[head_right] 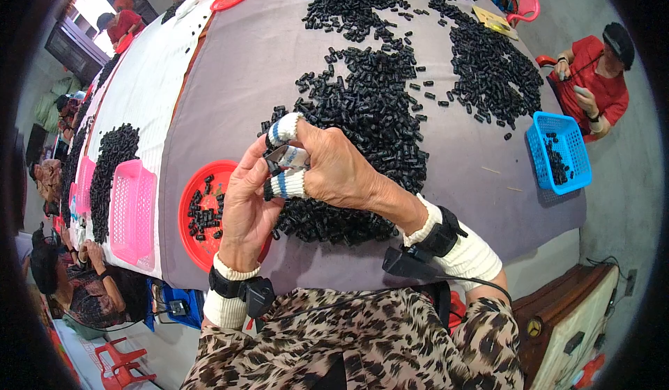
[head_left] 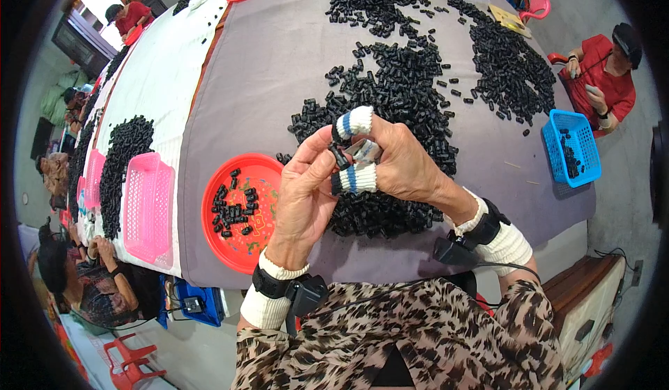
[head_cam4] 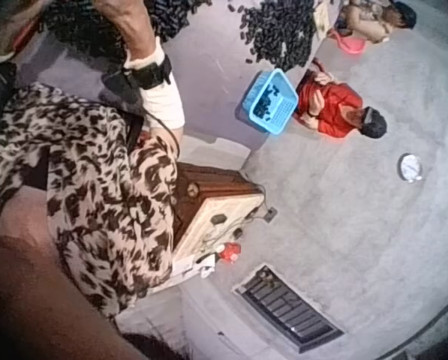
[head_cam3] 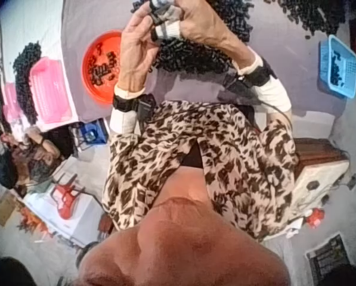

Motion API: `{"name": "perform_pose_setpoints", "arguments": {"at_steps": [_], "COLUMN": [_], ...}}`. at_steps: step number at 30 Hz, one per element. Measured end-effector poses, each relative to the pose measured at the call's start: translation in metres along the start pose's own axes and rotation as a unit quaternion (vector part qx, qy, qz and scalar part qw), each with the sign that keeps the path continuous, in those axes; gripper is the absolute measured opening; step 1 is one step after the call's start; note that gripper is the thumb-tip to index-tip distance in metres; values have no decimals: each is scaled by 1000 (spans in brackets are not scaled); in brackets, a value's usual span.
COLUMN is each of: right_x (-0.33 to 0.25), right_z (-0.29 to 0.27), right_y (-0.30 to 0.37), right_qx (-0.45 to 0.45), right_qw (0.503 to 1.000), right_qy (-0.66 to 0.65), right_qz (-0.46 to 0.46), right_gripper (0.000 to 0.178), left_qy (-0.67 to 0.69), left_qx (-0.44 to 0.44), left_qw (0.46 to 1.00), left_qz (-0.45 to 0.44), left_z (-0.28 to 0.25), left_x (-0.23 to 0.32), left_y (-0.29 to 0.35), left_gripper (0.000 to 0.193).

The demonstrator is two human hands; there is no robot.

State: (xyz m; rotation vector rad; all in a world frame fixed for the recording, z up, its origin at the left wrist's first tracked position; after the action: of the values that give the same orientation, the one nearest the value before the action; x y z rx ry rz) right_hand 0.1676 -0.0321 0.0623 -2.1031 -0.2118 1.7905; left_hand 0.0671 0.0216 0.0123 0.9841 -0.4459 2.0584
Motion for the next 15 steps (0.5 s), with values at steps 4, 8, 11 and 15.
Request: {"name": "perform_pose_setpoints", "arguments": {"at_steps": [4,8,11,15], "right_x": [1,-3,-13,-7], "right_z": [0,-1,-3,-7], "right_y": [1,0,-1,-5], "right_qx": [30,29,13,-9], "right_qw": [997,995,1000,998], "right_qy": [68,94,24,57], "right_qz": [0,-25,-13,25], "right_gripper": [43,41,39,42], "left_qy": [11,9,12,44], "left_qx": [2,0,-13,-50], "left_qw": [1000,1000,999,997], "left_qz": [6,29,35,27], "left_z": [-2,0,-4,1], "left_x": [1,8,9,13], "left_y": [0,1,-1,2], "left_gripper": [37,37,33,27]}}
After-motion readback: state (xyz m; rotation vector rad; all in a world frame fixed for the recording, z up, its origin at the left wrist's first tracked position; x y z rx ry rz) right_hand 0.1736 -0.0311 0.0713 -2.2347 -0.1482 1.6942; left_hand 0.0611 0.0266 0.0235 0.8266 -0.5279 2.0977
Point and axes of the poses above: each hand's wrist, its own y-axis away from the middle knuckle, its own z-axis out of the palm, x = y × z, the point moved 6 cm from there along -y, towards the middle knuckle, and after that the axes turned 10 degrees about -y, right-handed, at the moved point
